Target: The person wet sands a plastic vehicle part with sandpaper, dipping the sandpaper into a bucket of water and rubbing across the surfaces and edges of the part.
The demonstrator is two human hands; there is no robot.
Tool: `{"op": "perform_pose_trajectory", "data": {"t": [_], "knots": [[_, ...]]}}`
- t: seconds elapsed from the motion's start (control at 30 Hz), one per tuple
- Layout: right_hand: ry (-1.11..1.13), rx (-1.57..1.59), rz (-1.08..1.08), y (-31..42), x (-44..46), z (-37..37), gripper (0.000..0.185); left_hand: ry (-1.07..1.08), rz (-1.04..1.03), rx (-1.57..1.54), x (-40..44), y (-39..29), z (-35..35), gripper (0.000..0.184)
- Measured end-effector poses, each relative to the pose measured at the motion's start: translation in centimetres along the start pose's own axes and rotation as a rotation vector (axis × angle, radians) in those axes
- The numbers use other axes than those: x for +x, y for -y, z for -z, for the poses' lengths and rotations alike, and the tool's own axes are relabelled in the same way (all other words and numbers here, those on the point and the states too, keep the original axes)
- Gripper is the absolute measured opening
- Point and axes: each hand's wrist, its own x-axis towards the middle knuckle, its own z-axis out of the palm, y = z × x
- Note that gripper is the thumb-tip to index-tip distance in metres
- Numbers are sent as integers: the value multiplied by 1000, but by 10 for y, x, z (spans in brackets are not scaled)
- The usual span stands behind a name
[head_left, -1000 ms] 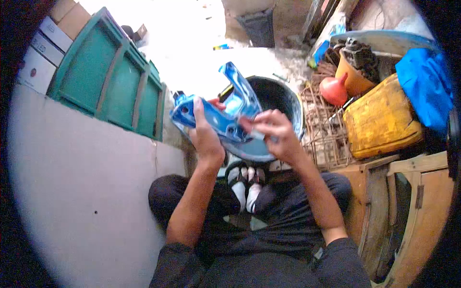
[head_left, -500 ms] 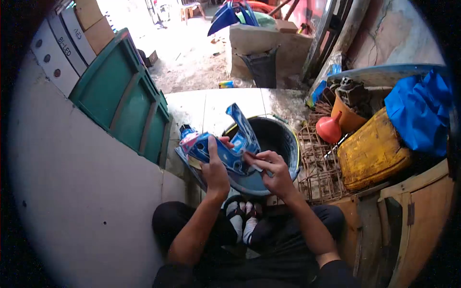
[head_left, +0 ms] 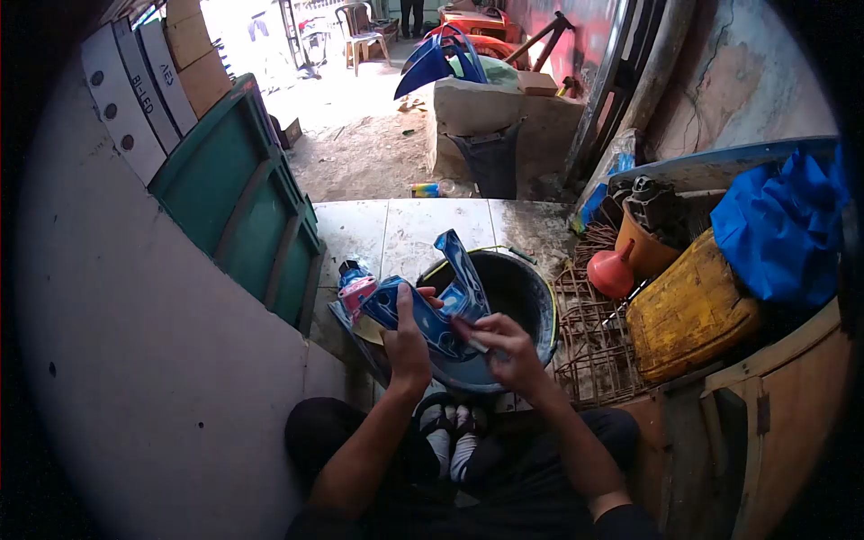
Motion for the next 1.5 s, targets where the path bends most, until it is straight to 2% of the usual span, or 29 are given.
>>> {"op": "perform_pose_trajectory", "data": {"t": [0.1,0.13,0.23,0.27,0.37,0.43,0.5,0.53,0.57,0.63,0.67,0.7,0.77,0.8,0.9,0.93,0.97,1.03,1.1,1.2,1.27,1.3,1.37,1.5], "knots": [[76,-115,152,9,-2,-1,47,-8,1,-17,0,4,1,45],[35,-15,-13,-2,-3,-5,46,-1,-5,-16,0,5,1,45],[-22,-102,-51,-8,4,0,46,-2,-19,31,-2,1,-1,44],[-10,-12,-2,-6,1,-1,46,-5,-21,33,-2,0,-1,44],[64,-54,125,6,0,-2,42,-8,-5,-37,-1,-2,-1,43],[-5,-138,60,-1,0,-6,40,8,-48,10,-4,-4,-2,42],[-106,-41,-203,-19,7,-6,39,17,-13,8,-3,0,-2,42],[-115,-70,-259,-21,9,-7,38,25,16,12,-3,1,-1,42],[-115,-69,-257,-19,5,-9,38,25,14,12,-4,0,-1,42],[-54,33,51,3,3,-11,37,14,-65,50,-4,-4,-2,42],[-3,13,105,10,3,-9,38,9,-63,52,-4,-4,-2,42],[-1,16,101,6,3,-10,38,3,-36,19,-4,-5,-2,42],[-86,-106,-51,-4,6,-11,39,-1,-6,-15,-4,-3,-2,42],[-103,-2,-200,-4,9,-8,39,6,-26,27,-4,0,-3,42],[-85,51,-155,3,9,-4,39,19,-43,49,-5,2,-4,41],[-56,79,-31,-4,5,-7,40,33,-36,22,-3,2,-3,42],[-52,87,-32,-4,4,-9,40,27,-38,27,-3,0,-3,42],[-29,7,4,4,2,-8,41,20,-33,13,-5,-5,-4,42],[-115,-88,-131,-8,6,-9,38,13,-20,16,-6,-1,-5,41],[-131,-32,-200,-12,5,-9,41,18,6,58,-7,1,-6,39],[-65,69,74,-1,3,-11,44,44,-36,18,-4,3,-4,40],[-64,73,74,4,5,-11,44,41,-37,21,-2,3,-3,40],[-62,-70,-12,13,6,-9,25,31,-24,58,-2,5,-1,39],[-118,43,-213,3,9,-7,25,38,-52,90,-4,3,-5,40]]}}
